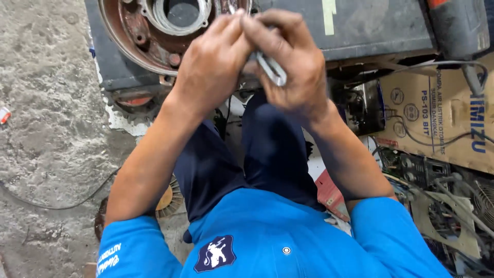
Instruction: The person uses a small tool to adjust internal components of a metal housing and then brushes the rim to clean it.
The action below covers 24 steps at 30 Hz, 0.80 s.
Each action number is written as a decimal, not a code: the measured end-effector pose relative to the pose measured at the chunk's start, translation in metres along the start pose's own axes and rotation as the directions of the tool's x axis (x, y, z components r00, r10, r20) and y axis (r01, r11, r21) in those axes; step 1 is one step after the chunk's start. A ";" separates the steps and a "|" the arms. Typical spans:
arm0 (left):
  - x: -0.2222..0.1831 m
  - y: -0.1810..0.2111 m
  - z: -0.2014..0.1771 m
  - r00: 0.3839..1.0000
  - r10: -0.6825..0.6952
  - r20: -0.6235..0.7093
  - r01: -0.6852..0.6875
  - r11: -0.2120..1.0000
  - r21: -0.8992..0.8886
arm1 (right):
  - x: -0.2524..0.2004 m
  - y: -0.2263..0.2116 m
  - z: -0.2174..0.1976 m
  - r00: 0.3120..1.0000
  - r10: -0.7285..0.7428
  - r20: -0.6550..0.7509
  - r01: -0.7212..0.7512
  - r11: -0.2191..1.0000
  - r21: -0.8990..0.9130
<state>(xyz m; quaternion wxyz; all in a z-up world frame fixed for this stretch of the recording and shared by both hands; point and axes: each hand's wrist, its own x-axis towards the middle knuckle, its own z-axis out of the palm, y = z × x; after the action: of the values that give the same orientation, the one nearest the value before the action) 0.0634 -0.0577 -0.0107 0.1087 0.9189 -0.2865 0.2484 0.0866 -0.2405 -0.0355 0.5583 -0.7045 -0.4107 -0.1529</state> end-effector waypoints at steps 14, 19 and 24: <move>-0.010 0.008 -0.003 0.994 -0.074 -0.085 0.067 0.994 -0.085 | -0.030 0.000 -0.026 0.995 -0.045 0.087 0.066 0.964 -0.257; 0.000 0.009 -0.010 0.992 -0.105 -0.070 0.098 0.990 -0.102 | -0.031 -0.004 -0.023 0.994 -0.026 0.109 0.053 0.966 -0.252; -0.004 0.005 -0.029 0.983 -0.143 -0.117 0.111 0.964 -0.240 | -0.035 -0.007 -0.018 0.994 -0.012 0.105 0.033 0.977 -0.208</move>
<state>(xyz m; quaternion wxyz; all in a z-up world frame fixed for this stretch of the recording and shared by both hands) 0.0465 -0.0496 0.0124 0.2501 0.8978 -0.2461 0.2662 0.0641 -0.2711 -0.0489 0.4571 -0.7617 -0.4285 -0.1650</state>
